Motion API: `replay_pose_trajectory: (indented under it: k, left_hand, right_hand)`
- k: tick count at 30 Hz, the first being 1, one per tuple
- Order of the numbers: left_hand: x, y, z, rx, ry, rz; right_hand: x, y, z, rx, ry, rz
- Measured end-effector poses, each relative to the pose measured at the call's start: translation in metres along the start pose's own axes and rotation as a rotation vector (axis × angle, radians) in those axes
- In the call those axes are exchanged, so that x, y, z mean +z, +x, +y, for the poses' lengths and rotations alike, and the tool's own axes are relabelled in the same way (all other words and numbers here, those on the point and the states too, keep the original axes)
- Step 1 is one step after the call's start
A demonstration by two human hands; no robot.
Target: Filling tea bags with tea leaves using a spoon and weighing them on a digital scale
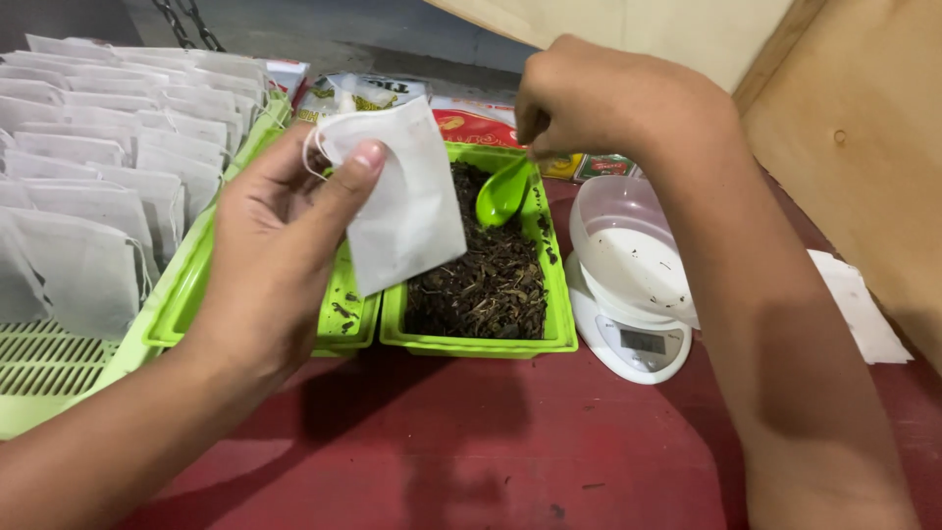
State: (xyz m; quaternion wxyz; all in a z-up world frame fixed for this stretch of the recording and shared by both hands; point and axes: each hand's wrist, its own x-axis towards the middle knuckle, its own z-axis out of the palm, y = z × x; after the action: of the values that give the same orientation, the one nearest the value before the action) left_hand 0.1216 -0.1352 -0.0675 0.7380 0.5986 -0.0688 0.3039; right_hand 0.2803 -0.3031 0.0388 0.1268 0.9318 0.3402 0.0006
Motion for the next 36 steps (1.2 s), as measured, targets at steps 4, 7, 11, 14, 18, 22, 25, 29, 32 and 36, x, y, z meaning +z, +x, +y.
replay_pose_trajectory:
  k: [4,7,11,14,18,22,25,29,32,36]
  left_hand:
    - [-0.004,0.0,0.002,-0.051,-0.02,0.019]
    - [-0.007,0.003,-0.005,0.03,0.061,0.021]
    - [-0.007,0.004,-0.009,-0.03,0.06,0.031]
    - [-0.007,0.005,-0.012,-0.118,0.012,0.017]
    - [-0.005,0.003,-0.011,-0.206,0.083,-0.027]
    - [-0.004,0.005,-0.012,-0.249,0.048,0.023]
    - [-0.003,0.006,-0.008,-0.22,0.068,0.018]
    - [-0.008,0.008,-0.02,-0.355,0.103,0.039]
    - [-0.005,0.008,-0.014,-0.363,0.112,-0.014]
    - [-0.006,0.007,-0.018,-0.331,0.048,-0.029]
  right_hand:
    - [0.005,0.005,-0.002,0.019,-0.047,0.051]
    - [0.018,0.022,0.003,-0.055,-0.167,0.178]
    - [0.028,0.032,0.004,-0.177,-0.237,0.258]
    - [0.028,0.033,0.002,-0.235,-0.258,0.31]
    - [0.033,0.037,0.001,-0.341,-0.366,0.442]
    - [0.026,0.031,-0.009,-0.348,-0.294,0.351]
    - [0.017,0.023,-0.02,-0.216,-0.18,0.19]
    - [0.015,0.022,-0.02,-0.304,-0.059,0.102]
    - [0.008,0.015,-0.021,-0.324,-0.001,0.066]
    - [0.003,0.008,-0.023,-0.275,0.057,-0.013]
